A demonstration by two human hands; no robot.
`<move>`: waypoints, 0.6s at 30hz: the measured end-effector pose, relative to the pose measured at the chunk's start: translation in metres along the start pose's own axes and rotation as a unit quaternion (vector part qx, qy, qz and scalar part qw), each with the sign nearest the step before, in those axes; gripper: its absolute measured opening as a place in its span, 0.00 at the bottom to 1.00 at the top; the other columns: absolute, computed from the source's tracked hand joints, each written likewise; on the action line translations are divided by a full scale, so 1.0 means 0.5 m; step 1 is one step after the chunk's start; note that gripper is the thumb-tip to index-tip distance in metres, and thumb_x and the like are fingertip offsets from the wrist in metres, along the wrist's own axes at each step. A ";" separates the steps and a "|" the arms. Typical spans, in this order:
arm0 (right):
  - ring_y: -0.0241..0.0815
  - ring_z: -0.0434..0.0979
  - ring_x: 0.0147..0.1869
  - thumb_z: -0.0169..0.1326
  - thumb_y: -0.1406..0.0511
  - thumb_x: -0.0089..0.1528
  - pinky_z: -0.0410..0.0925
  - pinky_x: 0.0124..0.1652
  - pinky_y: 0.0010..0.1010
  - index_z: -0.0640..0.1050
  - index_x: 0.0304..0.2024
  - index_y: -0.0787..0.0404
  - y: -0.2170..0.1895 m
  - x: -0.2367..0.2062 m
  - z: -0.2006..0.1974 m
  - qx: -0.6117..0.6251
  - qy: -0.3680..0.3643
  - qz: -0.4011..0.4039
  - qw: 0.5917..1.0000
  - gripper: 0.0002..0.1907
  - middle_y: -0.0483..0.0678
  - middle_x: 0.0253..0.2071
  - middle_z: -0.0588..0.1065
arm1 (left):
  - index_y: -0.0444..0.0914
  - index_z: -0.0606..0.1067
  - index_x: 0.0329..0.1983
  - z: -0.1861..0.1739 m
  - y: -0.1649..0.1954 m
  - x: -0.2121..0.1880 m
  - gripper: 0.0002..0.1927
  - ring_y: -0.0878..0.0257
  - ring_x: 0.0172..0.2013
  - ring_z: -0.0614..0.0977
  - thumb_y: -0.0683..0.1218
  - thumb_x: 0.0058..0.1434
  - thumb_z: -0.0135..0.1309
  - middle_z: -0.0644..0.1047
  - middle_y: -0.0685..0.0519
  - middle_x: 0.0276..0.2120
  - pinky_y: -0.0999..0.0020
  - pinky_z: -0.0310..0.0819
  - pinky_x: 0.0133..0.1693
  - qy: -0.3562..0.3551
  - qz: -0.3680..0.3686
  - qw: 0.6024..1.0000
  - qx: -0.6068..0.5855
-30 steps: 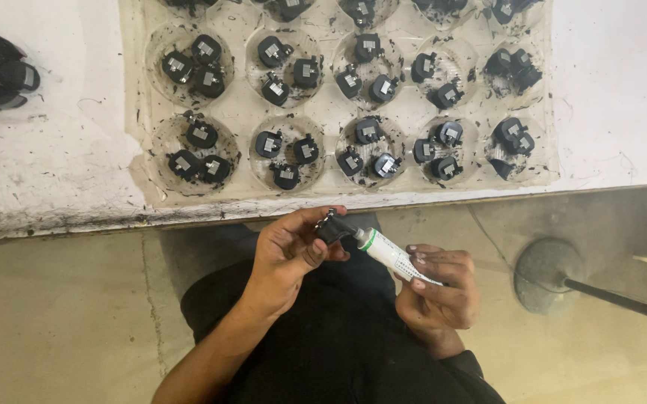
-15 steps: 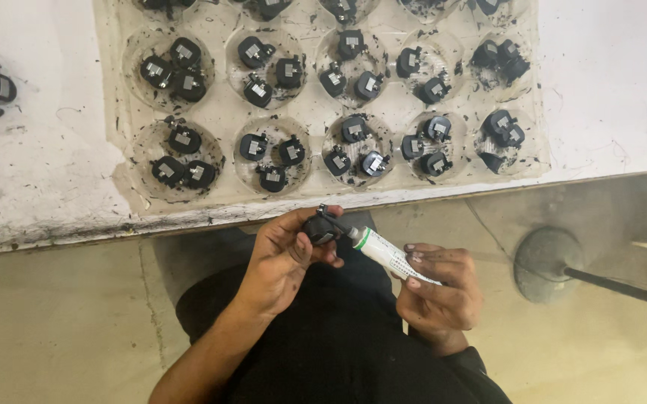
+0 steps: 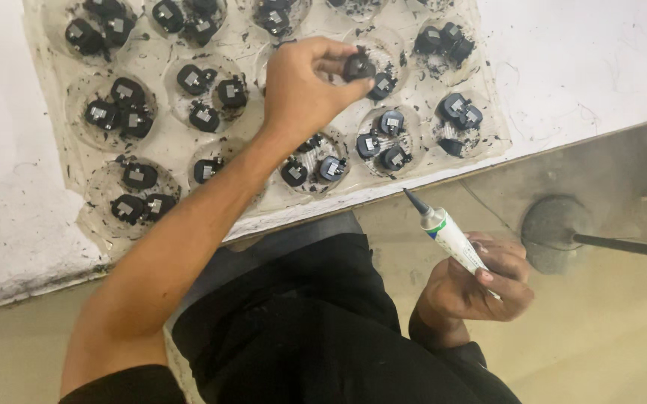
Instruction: The person applies adhesive from a tube to small black plastic components held in the left hand, then places each treated component into a compartmentalized tray. The person repeats this process for multiple components throughout the clip.
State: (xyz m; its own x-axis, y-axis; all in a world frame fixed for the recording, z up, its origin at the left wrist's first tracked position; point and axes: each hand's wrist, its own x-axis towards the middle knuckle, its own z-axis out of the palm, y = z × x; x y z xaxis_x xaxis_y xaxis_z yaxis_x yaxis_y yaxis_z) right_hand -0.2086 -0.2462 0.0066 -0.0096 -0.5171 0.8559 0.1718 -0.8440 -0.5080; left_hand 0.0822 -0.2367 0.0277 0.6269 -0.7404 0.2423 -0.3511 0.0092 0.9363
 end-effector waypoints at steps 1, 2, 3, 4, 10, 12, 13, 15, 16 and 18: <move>0.46 0.74 0.38 0.61 0.71 0.63 0.74 0.32 0.33 0.67 0.43 0.58 0.006 0.001 -0.006 -0.009 0.000 -0.006 1.000 0.15 0.50 0.37 0.70 | 0.38 0.83 0.37 0.021 0.002 0.029 0.19 0.61 0.32 0.87 0.50 0.46 0.74 0.84 0.51 0.30 0.66 0.81 0.34 0.006 -0.019 0.996 0.088; 0.46 0.75 0.38 0.61 0.70 0.63 0.74 0.32 0.32 0.67 0.43 0.58 0.011 0.002 -0.012 -0.018 -0.001 -0.012 1.000 0.15 0.50 0.37 0.70 | 0.39 0.84 0.32 0.041 0.003 0.057 0.19 0.60 0.27 0.86 0.54 0.42 0.75 0.84 0.51 0.24 0.63 0.79 0.32 0.013 -0.036 0.984 0.175; 0.47 0.75 0.38 0.61 0.69 0.63 0.73 0.32 0.32 0.67 0.43 0.58 0.016 0.003 -0.018 -0.027 -0.002 -0.017 0.999 0.15 0.50 0.37 0.70 | 0.39 0.83 0.28 0.059 0.002 0.082 0.19 0.57 0.26 0.85 0.56 0.41 0.75 0.83 0.51 0.23 0.61 0.79 0.31 0.014 -0.021 0.978 0.206; 0.47 0.74 0.38 0.61 0.67 0.62 0.73 0.32 0.31 0.67 0.43 0.59 0.022 0.003 -0.022 -0.019 -0.007 -0.018 1.000 0.15 0.50 0.37 0.70 | 0.39 0.83 0.23 0.076 -0.003 0.103 0.20 0.55 0.25 0.84 0.57 0.39 0.75 0.82 0.50 0.21 0.59 0.78 0.30 0.014 -0.005 0.971 0.237; 0.45 0.75 0.37 0.63 0.62 0.60 0.73 0.33 0.33 0.69 0.41 0.59 0.059 -0.003 -0.039 -0.022 -0.013 -0.015 1.000 0.16 0.49 0.35 0.72 | 0.37 0.80 0.20 0.153 -0.055 0.153 0.25 0.48 0.23 0.83 0.61 0.36 0.77 0.80 0.46 0.20 0.54 0.78 0.27 -0.002 0.031 0.932 0.361; 0.45 0.74 0.40 0.66 0.71 0.61 0.73 0.33 0.32 0.69 0.42 0.59 0.061 -0.010 -0.045 -0.029 -0.011 0.011 0.999 0.17 0.50 0.37 0.71 | 0.36 0.80 0.20 0.161 -0.067 0.156 0.28 0.49 0.23 0.82 0.63 0.36 0.76 0.79 0.46 0.19 0.54 0.77 0.26 -0.015 0.022 0.927 0.374; 0.46 0.75 0.40 0.66 0.71 0.60 0.74 0.34 0.33 0.69 0.42 0.58 0.065 -0.013 -0.046 -0.022 -0.011 0.021 0.999 0.17 0.51 0.37 0.72 | 0.36 0.80 0.20 0.158 -0.073 0.158 0.31 0.49 0.23 0.82 0.66 0.37 0.76 0.79 0.46 0.20 0.54 0.77 0.27 -0.031 0.011 0.922 0.385; 0.46 0.75 0.42 0.66 0.70 0.60 0.75 0.35 0.34 0.69 0.43 0.58 0.069 -0.020 -0.046 -0.015 -0.002 0.041 0.999 0.17 0.51 0.38 0.72 | 0.36 0.80 0.19 0.145 -0.083 0.172 0.33 0.50 0.22 0.82 0.69 0.37 0.75 0.80 0.47 0.20 0.54 0.75 0.25 -0.002 0.065 0.921 0.385; 0.46 0.75 0.41 0.66 0.70 0.60 0.75 0.35 0.34 0.70 0.43 0.58 0.071 -0.023 -0.047 -0.012 -0.002 0.049 0.999 0.17 0.51 0.38 0.72 | 0.37 0.80 0.19 0.132 -0.091 0.177 0.32 0.52 0.21 0.82 0.70 0.35 0.74 0.80 0.48 0.19 0.55 0.75 0.23 0.046 0.123 0.920 0.370; 0.44 0.75 0.39 0.66 0.70 0.60 0.75 0.37 0.33 0.70 0.43 0.58 0.078 -0.027 -0.045 -0.002 -0.006 0.062 0.998 0.17 0.50 0.38 0.73 | 0.38 0.81 0.23 0.090 -0.115 0.196 0.29 0.53 0.20 0.82 0.67 0.42 0.74 0.81 0.50 0.20 0.54 0.74 0.23 0.077 0.150 0.924 0.344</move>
State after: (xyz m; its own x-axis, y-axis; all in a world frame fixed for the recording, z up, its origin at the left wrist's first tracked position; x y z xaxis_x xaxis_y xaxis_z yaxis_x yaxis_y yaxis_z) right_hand -0.2241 -0.2753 -0.0266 0.0230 -0.6164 0.7871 0.1662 -0.7740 -0.6110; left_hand 0.1325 -0.3402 -0.0140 0.5029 -0.6687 0.5476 -0.8507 -0.2711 0.4503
